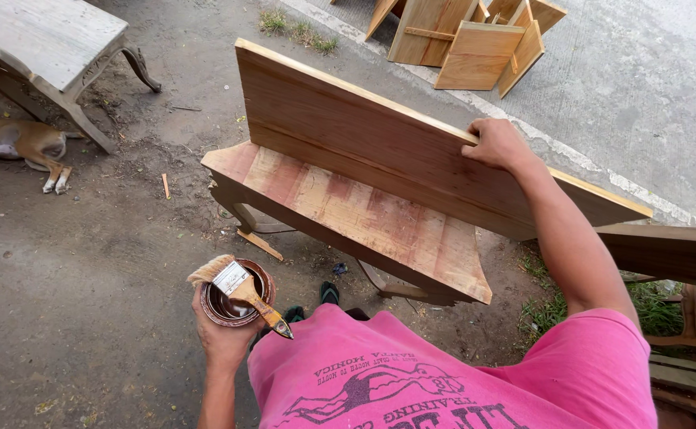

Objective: The person holds a can of wood stain in one hand and uses a brush to apply stain across the surface of a wooden board resting on a stand, dipping the brush into the can as needed. They briefly reposition the board and continue brushing stain over the remaining bare areas.

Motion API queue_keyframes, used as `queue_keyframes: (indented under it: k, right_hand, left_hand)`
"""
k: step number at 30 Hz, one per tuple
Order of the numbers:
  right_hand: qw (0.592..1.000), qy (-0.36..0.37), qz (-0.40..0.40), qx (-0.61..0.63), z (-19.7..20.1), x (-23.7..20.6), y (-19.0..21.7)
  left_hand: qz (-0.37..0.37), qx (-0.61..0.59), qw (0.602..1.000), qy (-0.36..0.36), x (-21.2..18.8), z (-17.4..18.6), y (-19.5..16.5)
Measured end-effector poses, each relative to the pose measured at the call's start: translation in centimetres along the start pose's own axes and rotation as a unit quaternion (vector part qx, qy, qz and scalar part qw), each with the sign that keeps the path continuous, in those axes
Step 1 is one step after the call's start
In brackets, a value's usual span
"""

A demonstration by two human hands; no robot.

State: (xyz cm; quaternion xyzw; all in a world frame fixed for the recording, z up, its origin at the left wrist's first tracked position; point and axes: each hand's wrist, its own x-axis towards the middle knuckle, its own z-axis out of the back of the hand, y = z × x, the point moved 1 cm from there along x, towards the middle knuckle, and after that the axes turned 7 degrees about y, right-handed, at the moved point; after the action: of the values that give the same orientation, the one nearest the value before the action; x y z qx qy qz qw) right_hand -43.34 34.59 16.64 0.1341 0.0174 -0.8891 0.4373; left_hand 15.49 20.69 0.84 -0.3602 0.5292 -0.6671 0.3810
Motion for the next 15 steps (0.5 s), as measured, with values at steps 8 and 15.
queue_keyframes:
  k: [8, 15]
  right_hand:
    - [0.987, -0.026, 0.151, -0.042, 1.3, -2.4, 4.0]
    - [0.988, -0.058, 0.126, -0.062, 0.1, -3.6, 5.1]
  left_hand:
    - [-0.018, 0.027, 0.999, 0.007, 3.2, -4.8, -0.5]
    - [0.019, 0.069, 0.997, 0.031, 5.5, -7.9, -0.3]
